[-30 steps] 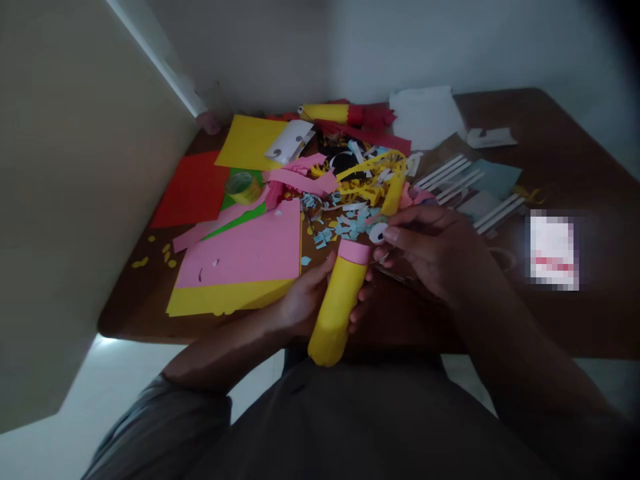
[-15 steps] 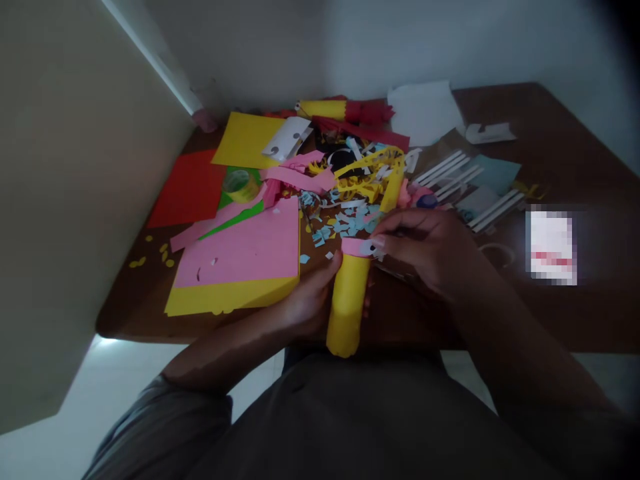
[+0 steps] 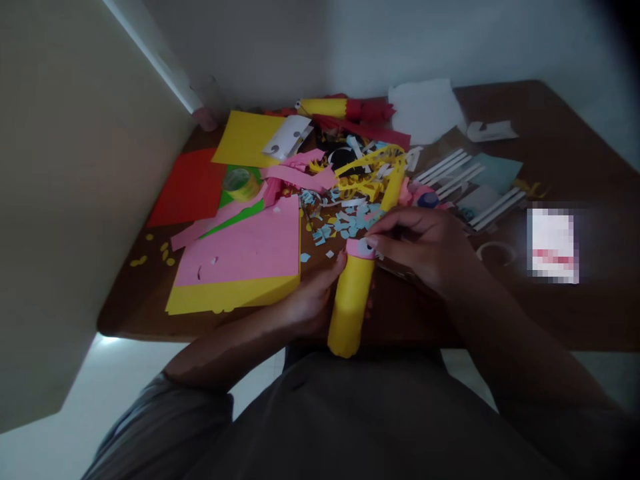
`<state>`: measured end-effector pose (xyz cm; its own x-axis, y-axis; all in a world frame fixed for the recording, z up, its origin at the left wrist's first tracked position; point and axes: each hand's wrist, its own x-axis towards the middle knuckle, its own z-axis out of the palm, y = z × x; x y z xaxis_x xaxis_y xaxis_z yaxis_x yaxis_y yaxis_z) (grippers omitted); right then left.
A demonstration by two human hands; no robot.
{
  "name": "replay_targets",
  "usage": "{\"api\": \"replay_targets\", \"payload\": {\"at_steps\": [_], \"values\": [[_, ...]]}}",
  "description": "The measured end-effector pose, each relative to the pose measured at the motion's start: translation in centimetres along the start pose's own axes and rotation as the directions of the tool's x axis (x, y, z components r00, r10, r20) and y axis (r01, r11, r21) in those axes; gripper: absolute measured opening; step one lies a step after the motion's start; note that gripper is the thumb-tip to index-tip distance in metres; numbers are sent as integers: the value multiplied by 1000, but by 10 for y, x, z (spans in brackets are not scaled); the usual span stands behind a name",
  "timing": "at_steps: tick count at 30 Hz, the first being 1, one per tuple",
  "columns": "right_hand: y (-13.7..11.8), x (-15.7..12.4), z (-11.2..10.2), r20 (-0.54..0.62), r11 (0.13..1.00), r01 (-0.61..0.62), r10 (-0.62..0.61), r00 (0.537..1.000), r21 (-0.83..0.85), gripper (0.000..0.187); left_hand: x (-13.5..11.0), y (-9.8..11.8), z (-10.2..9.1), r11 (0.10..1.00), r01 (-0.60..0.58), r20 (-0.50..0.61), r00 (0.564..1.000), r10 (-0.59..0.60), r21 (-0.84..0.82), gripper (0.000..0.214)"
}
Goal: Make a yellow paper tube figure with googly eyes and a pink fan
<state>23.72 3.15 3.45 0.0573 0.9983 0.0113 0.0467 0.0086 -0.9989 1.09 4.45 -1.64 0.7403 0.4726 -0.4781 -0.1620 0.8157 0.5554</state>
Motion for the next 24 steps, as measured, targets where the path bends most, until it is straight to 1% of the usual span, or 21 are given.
{"api": "replay_targets", "payload": {"at_steps": [3,9,13,16,18,21,24], "values": [[-1,0,0,2,998,30,-30,1000,-63,14,0,0,0,1000,4,-10,1000,-4,0,75],[-3,2,3,-8,993,57,-58,998,-105,12,1,0,0,1000,-16,8,1000,16,15,75],[-2,2,4,-9,996,50,-51,999,-77,12,1,0,-1,1000,-4,21,1000,4,-1,72],[-2,1,3,-31,999,17,-18,999,-39,19,1,1,-1,999,-7,29,1000,8,-40,71],[-2,1,2,2,999,1,-1,1000,-34,22,1,1,0,999,-8,32,999,10,-51,73],[2,1,0,114,999,-47,50,992,-22,25,0,2,1,999,-1,35,999,2,-36,72],[6,2,0,154,996,-84,84,984,-10,33,-1,3,1,1000,16,27,1000,-15,-12,73]]}}
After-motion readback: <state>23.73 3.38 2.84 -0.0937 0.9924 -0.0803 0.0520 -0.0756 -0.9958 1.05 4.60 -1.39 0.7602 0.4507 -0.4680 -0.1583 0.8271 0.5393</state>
